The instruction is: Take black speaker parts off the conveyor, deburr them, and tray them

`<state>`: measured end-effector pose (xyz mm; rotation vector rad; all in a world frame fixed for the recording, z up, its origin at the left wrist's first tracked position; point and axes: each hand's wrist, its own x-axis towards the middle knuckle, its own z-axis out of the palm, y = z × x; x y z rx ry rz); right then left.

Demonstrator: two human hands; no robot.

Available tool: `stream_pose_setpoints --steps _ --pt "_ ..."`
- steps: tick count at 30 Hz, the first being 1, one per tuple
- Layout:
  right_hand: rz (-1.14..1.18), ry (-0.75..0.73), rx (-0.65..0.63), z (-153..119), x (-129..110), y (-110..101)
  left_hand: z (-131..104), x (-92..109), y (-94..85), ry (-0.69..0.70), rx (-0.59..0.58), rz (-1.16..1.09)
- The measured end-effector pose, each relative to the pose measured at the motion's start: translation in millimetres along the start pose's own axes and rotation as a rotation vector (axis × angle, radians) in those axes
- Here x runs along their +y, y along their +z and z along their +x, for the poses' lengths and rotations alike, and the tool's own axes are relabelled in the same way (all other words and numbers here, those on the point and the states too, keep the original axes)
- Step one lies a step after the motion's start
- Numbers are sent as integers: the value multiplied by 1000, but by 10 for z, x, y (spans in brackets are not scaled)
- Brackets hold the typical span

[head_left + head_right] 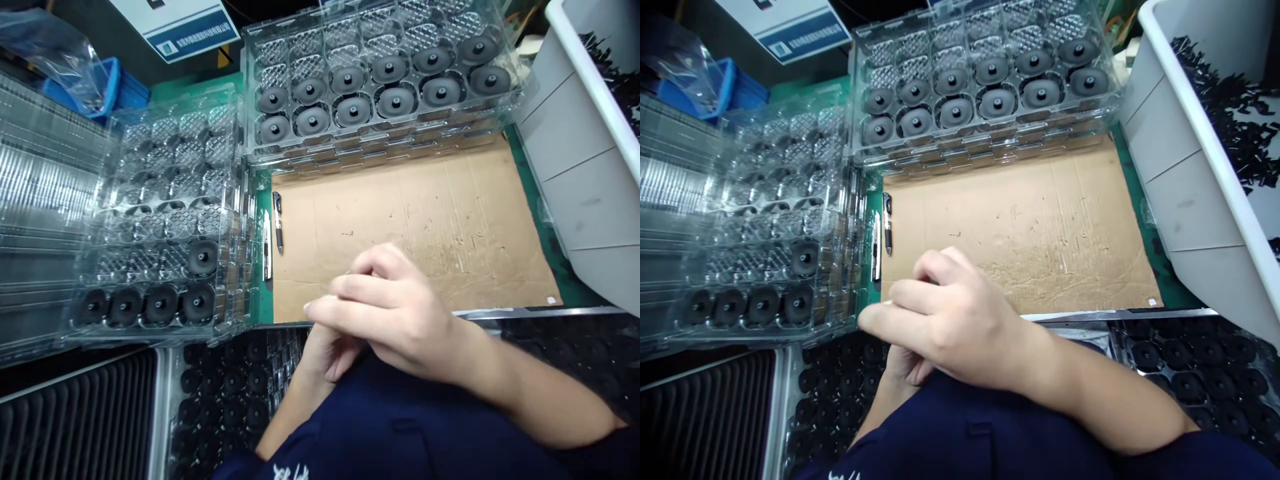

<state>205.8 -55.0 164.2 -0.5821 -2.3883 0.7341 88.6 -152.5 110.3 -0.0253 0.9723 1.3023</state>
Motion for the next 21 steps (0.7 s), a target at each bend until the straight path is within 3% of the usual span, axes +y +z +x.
stream_pose_setpoints --steps 2,5,8,11,14,16,18,19,21 --pt "95 12 53 -8 116 48 -4 29 1 7 -37 -17" --pt "48 321 76 -186 379 160 -29 103 -23 17 -98 -56" --pt "116 546 -34 -526 579 346 -49 154 -64 21 -136 -89" --pt "201 608 -105 -772 642 492 -44 161 -78 17 -138 -89" --pt "191 658 -49 -691 548 437 -30 145 -50 25 -159 -67" --pt "197 671 79 -484 377 318 -27 132 -21 44 -160 -52" --pt "217 588 213 -257 142 213 -32 119 -1 78 -131 -37" --pt "203 511 245 -162 22 181 -36 115 1 82 -108 -30" --pt "205 306 171 -33 -167 153 -46 108 -15 59 -64 -21"
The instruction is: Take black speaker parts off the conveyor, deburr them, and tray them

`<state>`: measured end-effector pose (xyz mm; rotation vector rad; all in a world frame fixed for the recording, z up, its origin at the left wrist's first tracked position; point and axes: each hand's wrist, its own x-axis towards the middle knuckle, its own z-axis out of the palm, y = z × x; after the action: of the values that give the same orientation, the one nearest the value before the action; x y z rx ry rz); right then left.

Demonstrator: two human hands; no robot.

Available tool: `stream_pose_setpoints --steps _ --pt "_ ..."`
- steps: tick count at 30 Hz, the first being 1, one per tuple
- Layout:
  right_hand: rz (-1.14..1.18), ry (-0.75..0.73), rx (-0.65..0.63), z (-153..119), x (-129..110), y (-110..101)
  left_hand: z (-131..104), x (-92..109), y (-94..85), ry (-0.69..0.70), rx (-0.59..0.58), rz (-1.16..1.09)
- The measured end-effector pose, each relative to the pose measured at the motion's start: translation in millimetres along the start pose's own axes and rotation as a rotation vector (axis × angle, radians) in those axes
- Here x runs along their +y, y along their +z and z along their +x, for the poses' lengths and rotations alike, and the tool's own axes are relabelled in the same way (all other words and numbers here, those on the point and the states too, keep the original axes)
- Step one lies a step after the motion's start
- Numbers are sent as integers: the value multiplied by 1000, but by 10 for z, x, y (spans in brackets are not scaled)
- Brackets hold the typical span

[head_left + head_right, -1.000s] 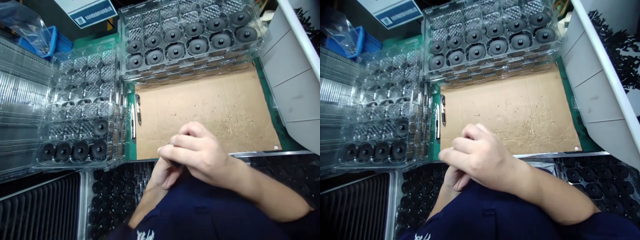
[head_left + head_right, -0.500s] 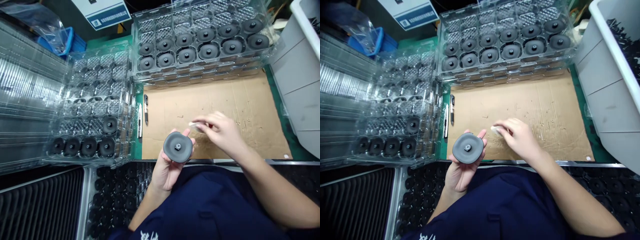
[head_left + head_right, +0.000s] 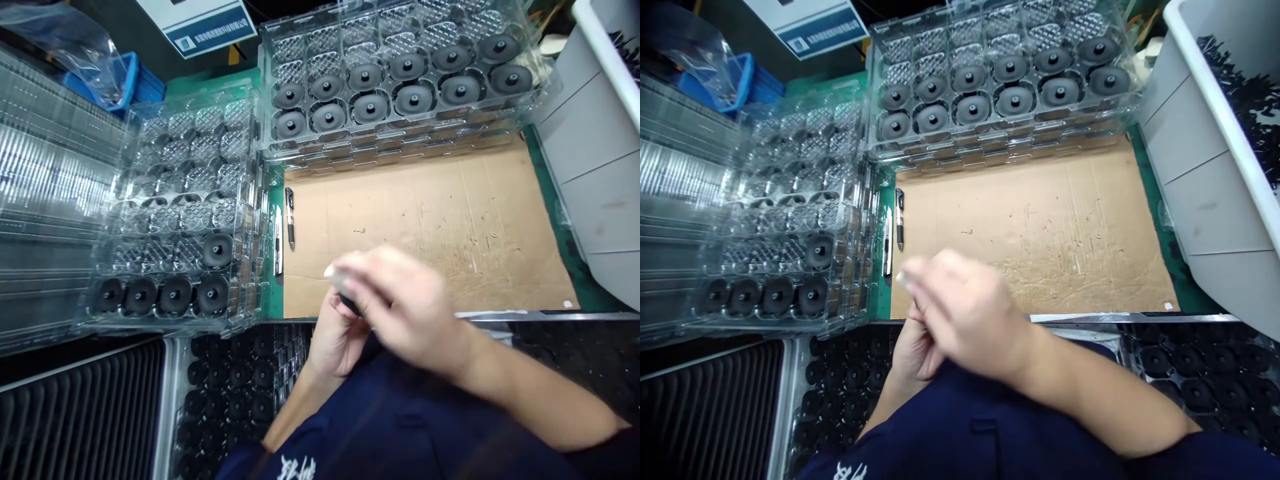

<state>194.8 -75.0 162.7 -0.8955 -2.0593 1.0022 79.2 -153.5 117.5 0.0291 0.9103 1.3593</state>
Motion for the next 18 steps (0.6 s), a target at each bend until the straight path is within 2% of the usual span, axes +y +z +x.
stream_pose_setpoints --steps 1,3,4,5,7,9,10,12,14,16,18 --pt "5 -57 -87 19 -62 14 -4 -3 -16 -11 18 3" --pt "22 -82 -288 55 -101 30 -6 -14 -50 15 44 16" --pt "12 -59 -360 75 -90 36 -3 -22 -61 50 53 24" --pt "-15 -36 -380 94 -70 46 2 -30 -66 77 61 34" --pt "-99 -57 -260 106 -26 74 13 -35 -56 92 63 48" --pt "-106 -143 -135 54 6 85 16 -18 -37 71 51 45" --pt "-60 -186 -132 7 18 71 14 -2 -31 70 44 49" --pt "29 -205 -226 -101 43 -3 8 27 -34 83 42 59" --pt "-24 -111 -291 -174 67 -104 12 35 -43 71 31 72" --pt "-210 -15 -240 -177 92 -174 26 16 -37 25 15 58" --pt "-329 -90 -137 -114 123 -184 36 -12 -9 -27 -9 14"
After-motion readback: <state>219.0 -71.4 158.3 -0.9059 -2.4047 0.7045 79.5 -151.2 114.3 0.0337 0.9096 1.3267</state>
